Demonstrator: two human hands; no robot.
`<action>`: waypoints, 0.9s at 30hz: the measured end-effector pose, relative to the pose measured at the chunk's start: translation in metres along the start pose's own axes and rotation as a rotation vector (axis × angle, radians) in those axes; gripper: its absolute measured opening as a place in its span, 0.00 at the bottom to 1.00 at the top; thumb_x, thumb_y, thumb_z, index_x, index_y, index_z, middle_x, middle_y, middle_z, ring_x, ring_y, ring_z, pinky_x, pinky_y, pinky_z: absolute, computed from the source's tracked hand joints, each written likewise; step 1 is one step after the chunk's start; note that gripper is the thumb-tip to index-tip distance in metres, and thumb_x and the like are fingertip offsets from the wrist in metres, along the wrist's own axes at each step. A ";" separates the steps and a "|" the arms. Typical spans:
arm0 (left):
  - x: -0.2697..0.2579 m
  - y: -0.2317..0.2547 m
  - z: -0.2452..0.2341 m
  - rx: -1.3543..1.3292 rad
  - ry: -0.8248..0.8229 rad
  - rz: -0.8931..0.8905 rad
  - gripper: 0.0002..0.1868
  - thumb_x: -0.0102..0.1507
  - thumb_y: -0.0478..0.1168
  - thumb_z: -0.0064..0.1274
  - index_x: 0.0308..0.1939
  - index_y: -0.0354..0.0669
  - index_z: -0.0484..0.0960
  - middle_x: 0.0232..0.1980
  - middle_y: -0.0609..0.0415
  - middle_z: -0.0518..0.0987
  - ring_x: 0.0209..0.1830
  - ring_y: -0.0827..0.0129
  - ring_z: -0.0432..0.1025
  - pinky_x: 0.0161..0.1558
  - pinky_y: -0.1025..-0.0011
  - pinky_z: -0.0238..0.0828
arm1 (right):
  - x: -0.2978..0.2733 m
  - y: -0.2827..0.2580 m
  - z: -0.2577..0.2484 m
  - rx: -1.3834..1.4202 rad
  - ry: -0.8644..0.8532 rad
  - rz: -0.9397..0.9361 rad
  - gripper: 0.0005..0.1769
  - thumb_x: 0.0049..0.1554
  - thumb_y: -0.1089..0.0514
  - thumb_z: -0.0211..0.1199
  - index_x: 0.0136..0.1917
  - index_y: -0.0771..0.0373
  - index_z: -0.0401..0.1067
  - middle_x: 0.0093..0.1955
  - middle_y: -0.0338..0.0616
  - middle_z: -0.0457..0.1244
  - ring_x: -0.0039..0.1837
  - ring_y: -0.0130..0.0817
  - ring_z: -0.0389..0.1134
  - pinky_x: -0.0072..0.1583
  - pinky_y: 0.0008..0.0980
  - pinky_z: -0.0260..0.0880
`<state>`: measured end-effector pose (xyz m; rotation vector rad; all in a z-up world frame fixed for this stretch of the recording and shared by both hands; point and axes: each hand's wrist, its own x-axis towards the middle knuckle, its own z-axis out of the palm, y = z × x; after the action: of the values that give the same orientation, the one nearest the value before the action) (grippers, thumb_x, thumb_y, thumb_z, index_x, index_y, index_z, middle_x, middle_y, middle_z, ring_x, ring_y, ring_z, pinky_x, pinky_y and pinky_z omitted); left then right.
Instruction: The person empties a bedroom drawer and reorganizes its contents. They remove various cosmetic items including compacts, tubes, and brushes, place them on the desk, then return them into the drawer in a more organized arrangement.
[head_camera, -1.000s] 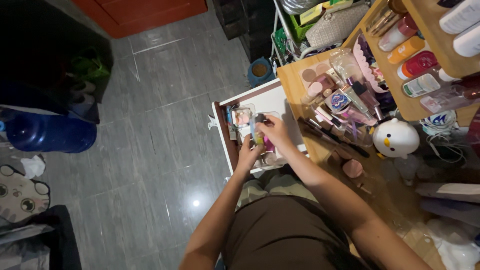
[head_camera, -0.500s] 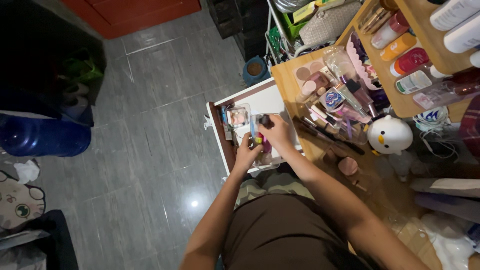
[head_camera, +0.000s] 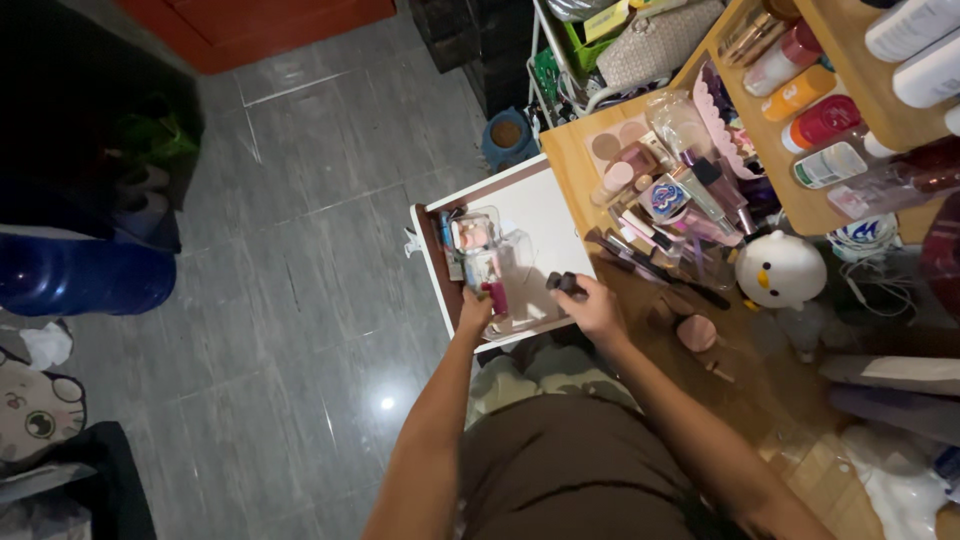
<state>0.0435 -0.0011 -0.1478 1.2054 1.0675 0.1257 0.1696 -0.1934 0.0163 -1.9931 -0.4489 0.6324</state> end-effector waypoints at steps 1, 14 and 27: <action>0.004 0.000 -0.003 0.164 0.011 -0.028 0.46 0.56 0.43 0.54 0.73 0.35 0.49 0.54 0.34 0.78 0.51 0.46 0.78 0.45 0.53 0.82 | -0.004 -0.004 -0.003 -0.026 -0.007 -0.022 0.17 0.52 0.52 0.72 0.52 0.62 0.79 0.41 0.41 0.72 0.42 0.24 0.70 0.47 0.28 0.70; -0.045 -0.002 -0.010 0.355 0.223 0.746 0.24 0.61 0.42 0.63 0.59 0.38 0.78 0.47 0.39 0.80 0.43 0.47 0.77 0.45 0.57 0.75 | -0.004 0.049 0.023 -0.035 -0.191 -0.075 0.16 0.54 0.54 0.73 0.49 0.68 0.77 0.39 0.47 0.69 0.41 0.29 0.66 0.45 0.32 0.69; -0.079 0.068 0.010 -0.360 -0.281 0.400 0.14 0.64 0.34 0.61 0.53 0.33 0.82 0.48 0.51 0.85 0.47 0.73 0.79 0.52 0.74 0.77 | -0.008 0.002 0.019 -0.109 -0.279 -0.105 0.18 0.56 0.50 0.71 0.48 0.68 0.76 0.38 0.47 0.66 0.40 0.33 0.65 0.44 0.34 0.66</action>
<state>0.0377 -0.0267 -0.0467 1.0556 0.5212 0.4268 0.1519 -0.1854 0.0083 -1.9754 -0.7662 0.8392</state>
